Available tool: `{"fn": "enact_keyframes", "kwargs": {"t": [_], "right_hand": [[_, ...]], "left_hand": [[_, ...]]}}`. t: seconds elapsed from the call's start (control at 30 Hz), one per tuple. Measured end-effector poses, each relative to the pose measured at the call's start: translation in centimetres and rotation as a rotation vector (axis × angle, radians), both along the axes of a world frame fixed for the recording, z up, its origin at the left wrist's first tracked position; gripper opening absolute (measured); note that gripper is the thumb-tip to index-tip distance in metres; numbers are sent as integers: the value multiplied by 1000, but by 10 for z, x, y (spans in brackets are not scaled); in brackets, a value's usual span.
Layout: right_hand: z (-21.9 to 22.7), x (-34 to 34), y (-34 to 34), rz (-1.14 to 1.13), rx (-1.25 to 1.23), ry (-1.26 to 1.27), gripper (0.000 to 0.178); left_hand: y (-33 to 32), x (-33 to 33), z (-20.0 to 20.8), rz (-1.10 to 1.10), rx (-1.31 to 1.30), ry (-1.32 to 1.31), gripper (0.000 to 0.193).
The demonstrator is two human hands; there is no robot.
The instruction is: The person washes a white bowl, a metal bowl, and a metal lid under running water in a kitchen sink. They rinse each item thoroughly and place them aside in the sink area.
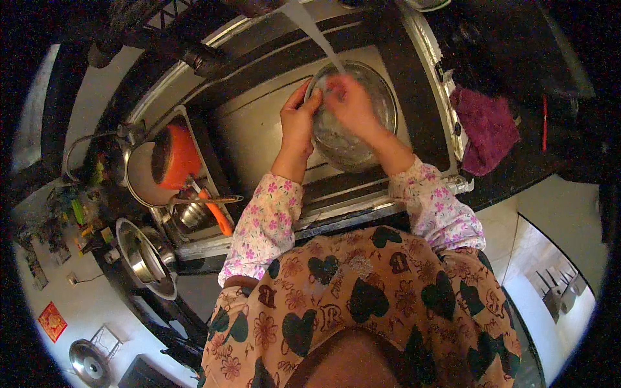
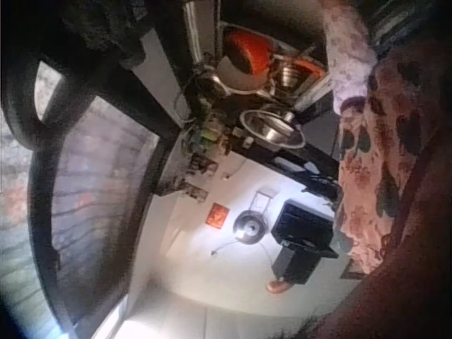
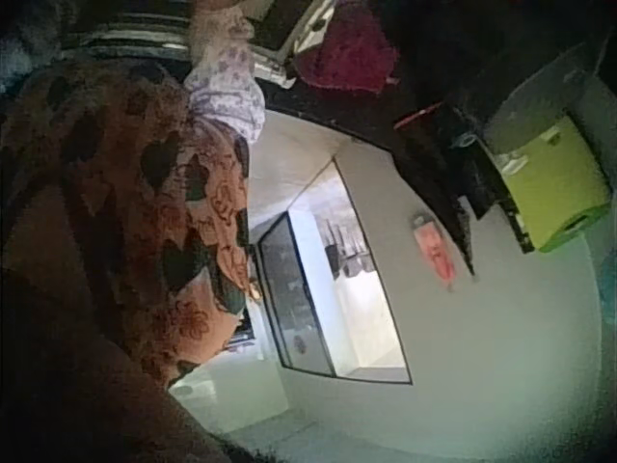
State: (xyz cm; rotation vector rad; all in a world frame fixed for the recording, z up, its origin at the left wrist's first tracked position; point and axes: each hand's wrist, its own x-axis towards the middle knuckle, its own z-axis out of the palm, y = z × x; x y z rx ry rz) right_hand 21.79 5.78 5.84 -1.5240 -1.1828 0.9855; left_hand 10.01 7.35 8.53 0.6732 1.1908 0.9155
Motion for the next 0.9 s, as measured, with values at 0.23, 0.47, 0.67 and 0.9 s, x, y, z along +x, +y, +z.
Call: {"fn": "enact_keyframes", "kwargs": {"t": [0.23,0.47,0.67,0.9], "right_hand": [[24,12,17,137,528,-895,25],[-1,83,25,22,268,-780,22],[-37,29,-32,-105,-454,447,35],[30,64,25,109,754,-922,15]], "left_hand": [[4,-16,-12,-89,95,119,49],[-2,-27,41,-1,380,166,51],[-1,-20,40,205,845,187,29],[8,-55,34,-120,869,986,33]]}}
